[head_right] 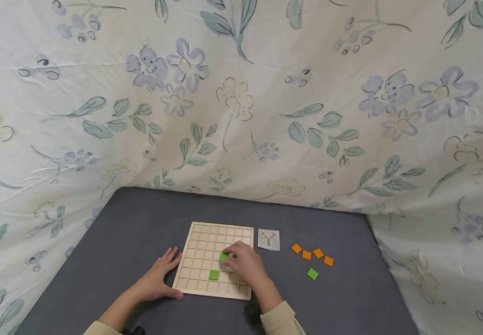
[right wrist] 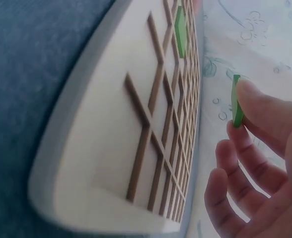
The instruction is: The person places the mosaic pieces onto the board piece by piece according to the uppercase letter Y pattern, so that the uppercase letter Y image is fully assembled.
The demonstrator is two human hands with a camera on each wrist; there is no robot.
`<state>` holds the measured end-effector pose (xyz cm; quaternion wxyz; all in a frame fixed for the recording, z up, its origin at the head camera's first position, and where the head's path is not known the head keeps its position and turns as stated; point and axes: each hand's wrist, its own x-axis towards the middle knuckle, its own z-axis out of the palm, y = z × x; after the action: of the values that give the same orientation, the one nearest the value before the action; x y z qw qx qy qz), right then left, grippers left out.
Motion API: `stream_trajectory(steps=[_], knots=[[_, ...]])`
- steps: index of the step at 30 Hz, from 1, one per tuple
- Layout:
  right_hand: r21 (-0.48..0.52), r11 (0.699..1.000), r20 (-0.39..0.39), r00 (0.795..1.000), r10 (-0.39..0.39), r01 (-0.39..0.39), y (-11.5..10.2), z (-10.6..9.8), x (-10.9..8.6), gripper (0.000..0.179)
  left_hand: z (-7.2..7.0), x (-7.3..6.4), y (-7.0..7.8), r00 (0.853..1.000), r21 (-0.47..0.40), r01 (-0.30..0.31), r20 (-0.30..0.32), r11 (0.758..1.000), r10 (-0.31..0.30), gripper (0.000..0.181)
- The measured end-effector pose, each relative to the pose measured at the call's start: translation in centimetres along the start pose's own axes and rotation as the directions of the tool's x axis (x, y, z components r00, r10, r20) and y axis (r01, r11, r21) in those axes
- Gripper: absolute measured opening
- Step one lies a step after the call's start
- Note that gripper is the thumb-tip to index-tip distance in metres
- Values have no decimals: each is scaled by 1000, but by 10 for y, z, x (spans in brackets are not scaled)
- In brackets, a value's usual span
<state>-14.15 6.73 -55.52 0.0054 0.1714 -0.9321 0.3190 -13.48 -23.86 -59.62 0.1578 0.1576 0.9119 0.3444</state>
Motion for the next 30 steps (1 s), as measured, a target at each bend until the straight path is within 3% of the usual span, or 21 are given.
stream_trajectory(steps=[12,30], knots=[[-28,998,79,995,57,-55,-4,16,9,25,-1,-2,2,1000,-7,-2,-5,1000,2,121],[-68,993,100,990,103,-97,-19,22,20,17,-5,-4,7,1000,-1,1,6,1000,-1,121]])
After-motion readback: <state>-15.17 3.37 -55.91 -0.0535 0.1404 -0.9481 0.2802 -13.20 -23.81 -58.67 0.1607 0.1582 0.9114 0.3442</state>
